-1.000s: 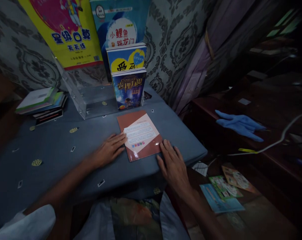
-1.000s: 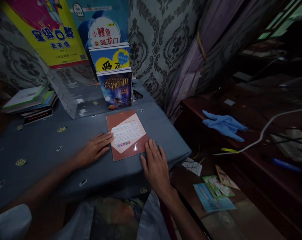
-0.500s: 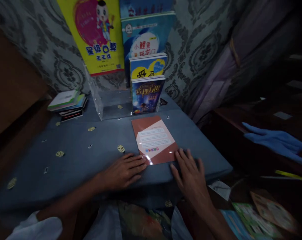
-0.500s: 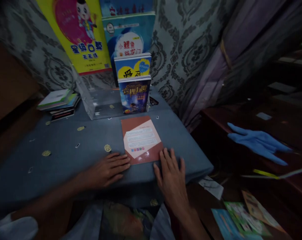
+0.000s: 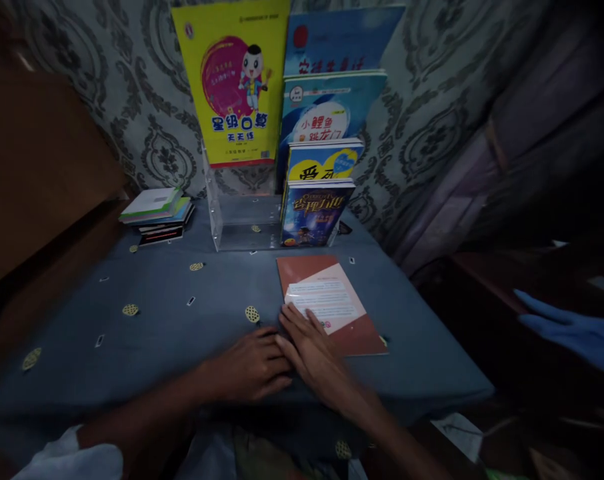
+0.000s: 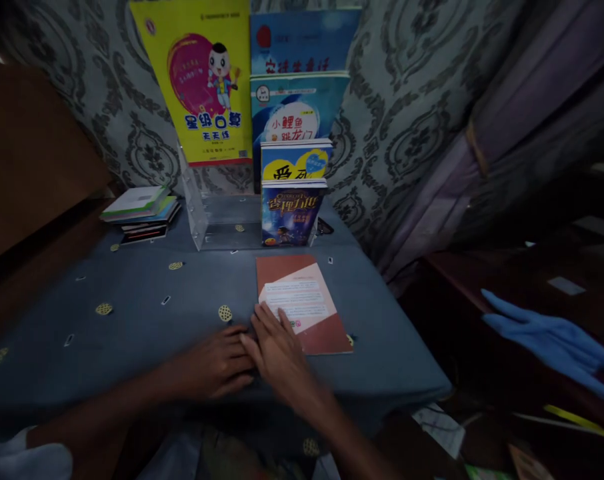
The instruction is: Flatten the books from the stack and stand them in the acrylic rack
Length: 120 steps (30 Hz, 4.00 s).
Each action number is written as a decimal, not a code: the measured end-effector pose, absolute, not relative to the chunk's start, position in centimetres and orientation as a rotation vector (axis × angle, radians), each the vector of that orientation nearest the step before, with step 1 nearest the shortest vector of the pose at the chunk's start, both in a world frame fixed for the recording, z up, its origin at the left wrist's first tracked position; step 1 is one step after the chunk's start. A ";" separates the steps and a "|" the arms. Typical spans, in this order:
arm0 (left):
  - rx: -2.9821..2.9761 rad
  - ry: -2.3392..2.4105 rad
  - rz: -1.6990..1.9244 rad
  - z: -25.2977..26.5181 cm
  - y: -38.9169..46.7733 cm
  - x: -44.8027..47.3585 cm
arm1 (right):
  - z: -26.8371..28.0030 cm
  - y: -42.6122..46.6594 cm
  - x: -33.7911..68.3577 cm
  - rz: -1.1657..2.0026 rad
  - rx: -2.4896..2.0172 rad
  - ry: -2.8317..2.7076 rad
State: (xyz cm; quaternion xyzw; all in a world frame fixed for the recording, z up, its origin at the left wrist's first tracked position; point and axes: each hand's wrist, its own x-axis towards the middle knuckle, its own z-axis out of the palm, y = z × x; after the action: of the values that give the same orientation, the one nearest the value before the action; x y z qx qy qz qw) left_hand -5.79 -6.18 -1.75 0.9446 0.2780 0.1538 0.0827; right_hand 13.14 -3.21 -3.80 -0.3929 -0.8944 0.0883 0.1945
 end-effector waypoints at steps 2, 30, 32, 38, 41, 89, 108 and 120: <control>2.793 0.831 0.462 -1.8 -6.2 -5.8 | -2.7 -1.6 12.6 0.336 -1.120 -2.565; 2.820 0.816 0.396 -1.8 -6.0 -6.2 | -5.5 4.3 22.5 0.052 -1.548 -2.337; 2.810 0.810 0.366 -1.7 -5.6 -6.5 | -5.4 3.1 22.9 0.069 -1.539 -2.346; 2.784 1.092 0.359 -2.1 -2.1 -8.1 | -4.7 1.6 23.9 0.130 -1.482 -2.369; 2.722 1.291 0.459 -2.4 0.9 -8.6 | -4.1 2.0 24.0 0.153 -1.471 -2.385; 2.640 1.492 0.652 -3.5 7.9 -5.2 | -1.4 8.4 14.6 0.385 -1.088 -2.574; 2.700 1.347 0.668 -3.0 9.6 -5.5 | -3.1 10.5 12.8 0.193 -1.166 -2.566; 2.799 1.523 0.356 -1.1 9.4 -4.3 | -3.1 10.7 15.3 0.193 -1.270 -2.486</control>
State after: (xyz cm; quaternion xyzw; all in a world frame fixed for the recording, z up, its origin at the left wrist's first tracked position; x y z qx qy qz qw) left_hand -4.26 9.36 -1.11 0.8726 0.4746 0.1110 -0.0325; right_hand 15.28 10.69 -3.12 -0.4471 -0.8754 0.0680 0.1710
